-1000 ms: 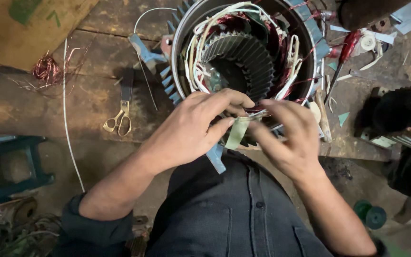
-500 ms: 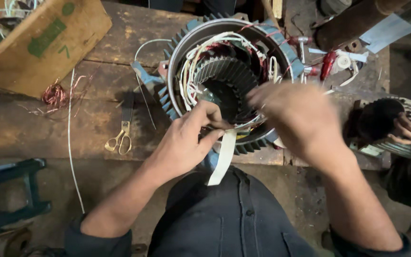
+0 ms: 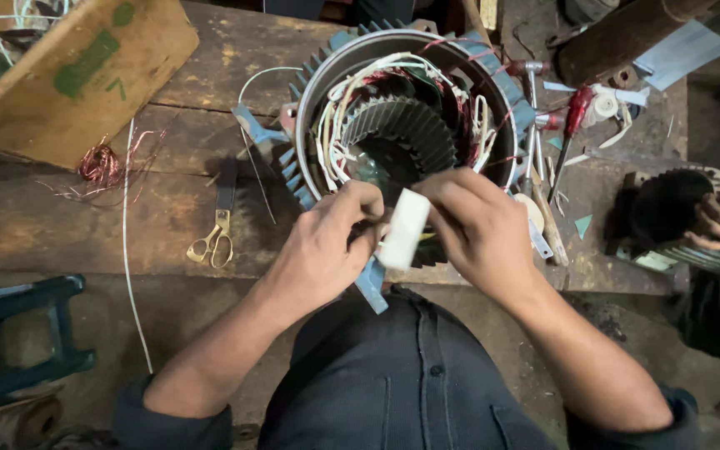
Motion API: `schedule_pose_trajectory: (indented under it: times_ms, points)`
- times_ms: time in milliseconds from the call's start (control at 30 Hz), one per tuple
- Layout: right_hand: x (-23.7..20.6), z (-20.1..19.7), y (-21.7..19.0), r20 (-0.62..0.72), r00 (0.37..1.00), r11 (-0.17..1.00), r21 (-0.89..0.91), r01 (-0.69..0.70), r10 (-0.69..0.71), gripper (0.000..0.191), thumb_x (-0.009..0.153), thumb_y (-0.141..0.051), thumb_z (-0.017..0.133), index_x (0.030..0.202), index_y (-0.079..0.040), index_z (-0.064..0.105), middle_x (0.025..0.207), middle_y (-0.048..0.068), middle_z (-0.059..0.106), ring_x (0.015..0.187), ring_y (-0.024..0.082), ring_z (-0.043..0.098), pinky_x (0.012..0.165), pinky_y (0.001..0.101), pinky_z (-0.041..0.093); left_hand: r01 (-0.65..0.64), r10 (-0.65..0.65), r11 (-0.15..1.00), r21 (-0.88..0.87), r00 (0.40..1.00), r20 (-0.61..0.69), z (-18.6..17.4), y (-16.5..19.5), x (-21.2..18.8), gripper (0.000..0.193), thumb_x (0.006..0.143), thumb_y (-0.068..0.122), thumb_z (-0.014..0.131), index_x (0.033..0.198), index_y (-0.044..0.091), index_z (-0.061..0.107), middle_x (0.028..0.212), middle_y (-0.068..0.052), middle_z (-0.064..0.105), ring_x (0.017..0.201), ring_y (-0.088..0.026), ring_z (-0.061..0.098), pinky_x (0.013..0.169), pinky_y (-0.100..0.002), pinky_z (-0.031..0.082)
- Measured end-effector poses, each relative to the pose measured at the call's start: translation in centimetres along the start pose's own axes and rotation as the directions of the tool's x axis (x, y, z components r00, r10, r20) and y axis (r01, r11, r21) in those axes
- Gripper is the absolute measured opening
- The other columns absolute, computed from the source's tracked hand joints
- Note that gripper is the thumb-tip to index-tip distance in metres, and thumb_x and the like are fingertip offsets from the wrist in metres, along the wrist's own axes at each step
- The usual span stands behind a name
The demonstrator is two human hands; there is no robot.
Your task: The person works on an electric motor stator on a workbench. They cut wire with pliers, press white insulating material into the stator slots, tear pieces of tape, and route and pull copper winding wires around the stator while a second person handles another motor housing nearby.
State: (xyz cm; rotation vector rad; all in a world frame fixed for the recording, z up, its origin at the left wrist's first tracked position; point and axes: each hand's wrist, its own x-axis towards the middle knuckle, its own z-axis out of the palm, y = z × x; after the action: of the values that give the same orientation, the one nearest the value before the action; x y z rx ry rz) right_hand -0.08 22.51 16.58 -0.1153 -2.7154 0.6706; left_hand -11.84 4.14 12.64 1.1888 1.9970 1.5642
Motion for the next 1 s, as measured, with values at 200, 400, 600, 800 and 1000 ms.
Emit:
schedule_pose_trajectory:
  times_ms: [200, 400, 600, 800, 1000]
  points:
    - [2.7, -0.2, 0.6, 0.155, 0.981, 0.993, -0.038, -0.115, 0.120, 0.014, 0.088, -0.016, 0.072, 0.093, -0.004, 0.075, 0.088, 0.014, 0.071, 0.080, 0.037, 0.069, 0.069, 0.0445, 0.053, -0.259, 0.270, 0.955, 0.143, 0.960, -0.066, 0.8, 0.4, -0.4, 0.035, 0.089, 0.001, 0.072, 0.118, 0.001, 0.053, 0.107, -0.016, 0.065, 0.100, -0.040, 0.066, 0.093, -0.046, 0.052]
    - [2.6, -0.2, 0.9, 0.183, 0.974, 0.991, -0.014, -0.134, 0.134, 0.014, 0.087, -0.016, 0.070, 0.089, -0.003, 0.074, 0.087, 0.014, 0.072, 0.082, 0.038, 0.069, 0.070, 0.0459, 0.053, -0.346, 0.398, 0.873, 0.343, 0.913, -0.092, 1.9, 0.4, -0.7, 0.041, 0.088, -0.004, 0.077, 0.124, 0.004, 0.059, 0.121, -0.014, 0.054, 0.098, -0.030, 0.068, 0.088, -0.040, 0.056]
    - [2.0, 0.3, 0.6, 0.104, 0.972, 0.978, -0.021, -0.208, 0.209, 0.016, 0.090, -0.020, 0.071, 0.093, -0.004, 0.071, 0.085, 0.016, 0.071, 0.079, 0.039, 0.069, 0.068, 0.0468, 0.052, -0.458, 0.521, 0.820, 0.342, 0.845, -0.117, 2.3, -1.5, -1.0, 0.045, 0.089, -0.011, 0.080, 0.123, 0.003, 0.055, 0.132, -0.017, 0.049, 0.095, -0.020, 0.068, 0.085, -0.036, 0.057]
    - [2.0, 0.7, 0.8, -0.090, 0.963, 0.966, 0.078, -0.247, 0.253, 0.025, 0.095, -0.018, 0.070, 0.111, -0.004, 0.058, 0.091, 0.017, 0.074, 0.084, 0.036, 0.073, 0.070, 0.0424, 0.055, -0.524, 0.580, 0.796, 0.304, 0.804, -0.130, 2.4, -2.3, -0.8, 0.043, 0.094, -0.009, 0.083, 0.120, 0.005, 0.052, 0.135, -0.017, 0.049, 0.097, -0.017, 0.067, 0.088, -0.031, 0.059]
    - [2.0, -0.1, 0.9, -0.036, 0.937, 0.926, 0.171, -0.337, 0.348, 0.026, 0.098, -0.017, 0.070, 0.115, -0.002, 0.057, 0.091, 0.014, 0.075, 0.070, 0.031, 0.074, 0.062, 0.0380, 0.054, -0.441, 0.501, 0.794, 0.418, 0.865, -0.038, 1.6, -0.2, -0.2, 0.029, 0.090, 0.000, 0.079, 0.116, 0.000, 0.066, 0.121, -0.013, 0.063, 0.102, -0.030, 0.069, 0.091, -0.039, 0.057]
